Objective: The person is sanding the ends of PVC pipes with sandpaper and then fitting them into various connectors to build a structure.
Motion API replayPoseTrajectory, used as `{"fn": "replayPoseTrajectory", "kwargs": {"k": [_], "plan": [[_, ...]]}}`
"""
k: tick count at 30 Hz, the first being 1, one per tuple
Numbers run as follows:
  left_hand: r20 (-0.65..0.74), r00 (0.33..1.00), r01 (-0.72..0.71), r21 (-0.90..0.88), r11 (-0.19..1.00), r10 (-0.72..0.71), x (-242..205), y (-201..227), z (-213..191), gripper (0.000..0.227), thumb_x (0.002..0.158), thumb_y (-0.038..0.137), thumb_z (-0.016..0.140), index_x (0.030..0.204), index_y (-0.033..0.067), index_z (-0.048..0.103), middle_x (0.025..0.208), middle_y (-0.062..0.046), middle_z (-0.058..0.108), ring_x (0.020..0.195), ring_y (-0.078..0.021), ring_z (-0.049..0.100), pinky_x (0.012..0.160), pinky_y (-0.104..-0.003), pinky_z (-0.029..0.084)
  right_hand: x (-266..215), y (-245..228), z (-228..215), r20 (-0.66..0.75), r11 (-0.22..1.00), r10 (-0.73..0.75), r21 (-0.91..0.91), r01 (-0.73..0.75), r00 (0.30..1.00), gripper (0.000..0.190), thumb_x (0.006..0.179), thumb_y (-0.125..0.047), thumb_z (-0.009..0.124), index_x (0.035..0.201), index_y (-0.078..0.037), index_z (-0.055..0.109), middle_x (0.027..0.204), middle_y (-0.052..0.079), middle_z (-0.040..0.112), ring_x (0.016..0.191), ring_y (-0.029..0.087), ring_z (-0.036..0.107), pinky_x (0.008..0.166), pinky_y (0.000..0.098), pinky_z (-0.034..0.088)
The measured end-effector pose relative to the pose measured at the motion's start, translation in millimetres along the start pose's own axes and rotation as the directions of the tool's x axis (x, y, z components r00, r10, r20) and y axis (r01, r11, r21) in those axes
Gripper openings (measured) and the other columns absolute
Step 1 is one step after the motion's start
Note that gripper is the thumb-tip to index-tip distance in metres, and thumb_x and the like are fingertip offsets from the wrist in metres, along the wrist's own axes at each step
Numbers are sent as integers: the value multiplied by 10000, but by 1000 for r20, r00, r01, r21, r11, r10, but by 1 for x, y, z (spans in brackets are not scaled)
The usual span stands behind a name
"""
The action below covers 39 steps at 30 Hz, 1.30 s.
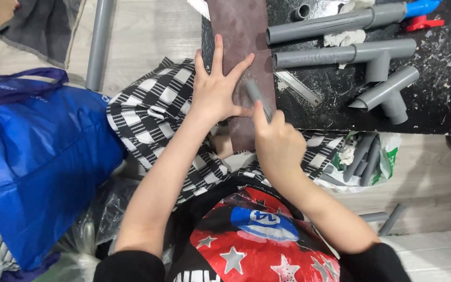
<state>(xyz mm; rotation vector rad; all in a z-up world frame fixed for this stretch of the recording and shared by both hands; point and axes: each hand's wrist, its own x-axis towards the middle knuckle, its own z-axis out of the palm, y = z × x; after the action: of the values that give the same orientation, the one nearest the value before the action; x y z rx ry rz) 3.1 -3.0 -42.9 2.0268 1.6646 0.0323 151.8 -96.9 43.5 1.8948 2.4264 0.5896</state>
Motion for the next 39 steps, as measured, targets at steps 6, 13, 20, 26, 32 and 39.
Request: {"fn": "replayPoseTrajectory", "kwargs": {"k": [6, 13, 20, 26, 32, 39], "plan": [[22, 1000, 3, 7, 1000, -3, -1, 3, -5, 1333, 451, 538, 1038, 1577, 541, 325, 1642, -115, -170, 1434, -679, 52, 1097, -758, 350, -14, -2, -9, -22, 985, -128, -122, 125, 991, 467, 795, -250, 663, 1258, -201, 702, 807, 21, 548, 451, 109, 428, 359, 254, 343], [-25, 1000, -8, -22, 1000, 7, -5, 3, -10, 1327, 425, 515, 1044, 1566, 526, 366, 1647, -131, -160, 1447, -651, 21, 1095, -721, 371, -24, -8, -18, -48, 987, -91, -138, 83, 995, 279, 855, -207, 725, 1134, -205, 737, 724, 15, 514, 452, 120, 390, 373, 257, 344], [13, 1000, -12, -7, 1000, 12, -3, 5, -5, 1328, 448, 527, 1024, 1587, 501, 344, 1645, -153, -144, 1426, -677, 35, 1073, -770, 359, -12, -9, -9, 40, 994, 35, -102, -30, 999, 291, 862, -218, 690, 1152, -192, 683, 748, 24, 512, 426, 130, 442, 364, 280, 382], [-23, 1000, -7, -5, 1000, 7, -3, 2, -9, 1344, 416, 537, 1043, 1574, 521, 362, 1644, -130, -149, 1435, -668, 53, 1088, -753, 369, -26, -2, -2, 142, 998, 37, 55, -45, 989, 573, 797, -201, 658, 1370, -208, 656, 813, 37, 536, 394, 147, 473, 352, 304, 410], [-33, 999, -7, -10, 1000, 6, -5, 2, -6, 1325, 415, 549, 1030, 1566, 528, 374, 1647, -133, -134, 1437, -660, 75, 1087, -722, 390, 12, 16, -2, 290, 817, 145, 503, -280, 946, 233, 965, -194, 725, 1157, -70, 681, 748, 132, 703, 517, 335, 650, 444, 448, 484], [35, 999, 19, -44, 999, -18, -5, 8, -17, 1305, 443, 515, 1037, 1560, 524, 361, 1651, -127, -148, 1455, -636, 36, 1062, -730, 390, -12, 24, -6, 558, 510, 223, 632, -583, 799, 221, 934, -131, 714, 1086, 6, 631, 1151, 117, 779, 604, 268, 724, 546, 385, 537]]}}
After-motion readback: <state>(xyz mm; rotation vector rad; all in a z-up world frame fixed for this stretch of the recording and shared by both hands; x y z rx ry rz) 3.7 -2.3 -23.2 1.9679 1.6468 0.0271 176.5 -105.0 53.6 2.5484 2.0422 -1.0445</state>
